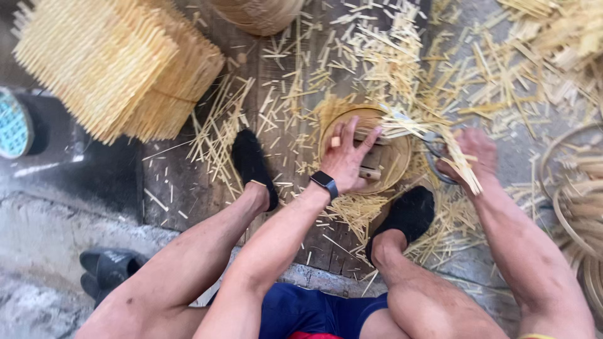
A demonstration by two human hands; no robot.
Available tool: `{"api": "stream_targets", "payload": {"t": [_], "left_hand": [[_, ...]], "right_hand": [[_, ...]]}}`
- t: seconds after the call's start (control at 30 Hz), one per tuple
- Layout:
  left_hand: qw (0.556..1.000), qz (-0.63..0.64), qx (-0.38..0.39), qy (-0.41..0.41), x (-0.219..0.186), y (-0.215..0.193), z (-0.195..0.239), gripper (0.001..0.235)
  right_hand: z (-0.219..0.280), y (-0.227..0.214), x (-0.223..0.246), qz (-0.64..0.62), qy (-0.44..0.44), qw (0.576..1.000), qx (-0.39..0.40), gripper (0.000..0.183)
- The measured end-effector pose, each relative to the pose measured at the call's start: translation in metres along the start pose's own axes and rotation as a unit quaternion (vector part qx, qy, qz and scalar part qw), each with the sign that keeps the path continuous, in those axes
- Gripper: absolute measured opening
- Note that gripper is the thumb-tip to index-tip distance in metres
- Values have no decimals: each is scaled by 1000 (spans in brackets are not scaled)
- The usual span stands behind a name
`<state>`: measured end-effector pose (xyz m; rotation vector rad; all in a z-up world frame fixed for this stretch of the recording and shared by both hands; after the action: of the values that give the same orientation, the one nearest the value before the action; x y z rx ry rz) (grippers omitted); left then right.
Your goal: The person sits on the floor and repeatedly assembles round bamboo trays. They place a woven bamboo mat over a circular wooden base, press it down, and trim the excess mat with shears. The finished trays are stacked nearby.
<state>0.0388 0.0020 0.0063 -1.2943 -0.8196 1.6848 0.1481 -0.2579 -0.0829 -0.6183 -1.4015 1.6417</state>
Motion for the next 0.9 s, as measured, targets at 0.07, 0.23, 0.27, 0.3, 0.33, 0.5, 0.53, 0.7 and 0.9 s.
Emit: {"api": "stream_targets", "payload": {"t": [0.07,0.23,0.27,0.3,0.33,0.5,0.53,0.7,0.9], "left_hand": [[988,106,-31,-103,-3,3,6,135],[995,24,2,-100,-16,15,8,123],[997,3,-32,-66,-17,13,8,124],[998,5,-18,-64,-13,14,8,124],[998,8,-3,-61,-8,13,6,124],[998,-7,56,14,7,7,-5,123],[998,-8,63,23,8,5,-6,124],[987,-51,99,118,1,-6,-13,128],[999,10,-24,-27,-10,8,-11,112]], "right_hand": [[6,-8,-8,-22,-23,999,-23,28],[-2,-12,12,70,-83,985,-137,49],[0,-10,15,72,-82,985,-133,48],[-5,-6,17,72,-75,987,-126,47],[-14,-2,16,63,-63,991,-97,40],[-8,1,-12,55,-13,998,5,24],[-5,-2,-12,27,-31,999,-13,29],[-27,5,4,0,-49,996,-69,43],[-18,-2,-18,-3,-48,996,-75,31]]}}
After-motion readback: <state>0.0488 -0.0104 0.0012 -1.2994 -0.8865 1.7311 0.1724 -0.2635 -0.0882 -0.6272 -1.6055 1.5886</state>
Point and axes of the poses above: each hand's wrist, its own z-axis away from the middle knuckle, its own y-axis out of the palm, x = y × z, the point moved 4 cm from there along -z, towards the middle knuckle, and after that the axes turned 5 degrees about -z, right-handed, at the moved point
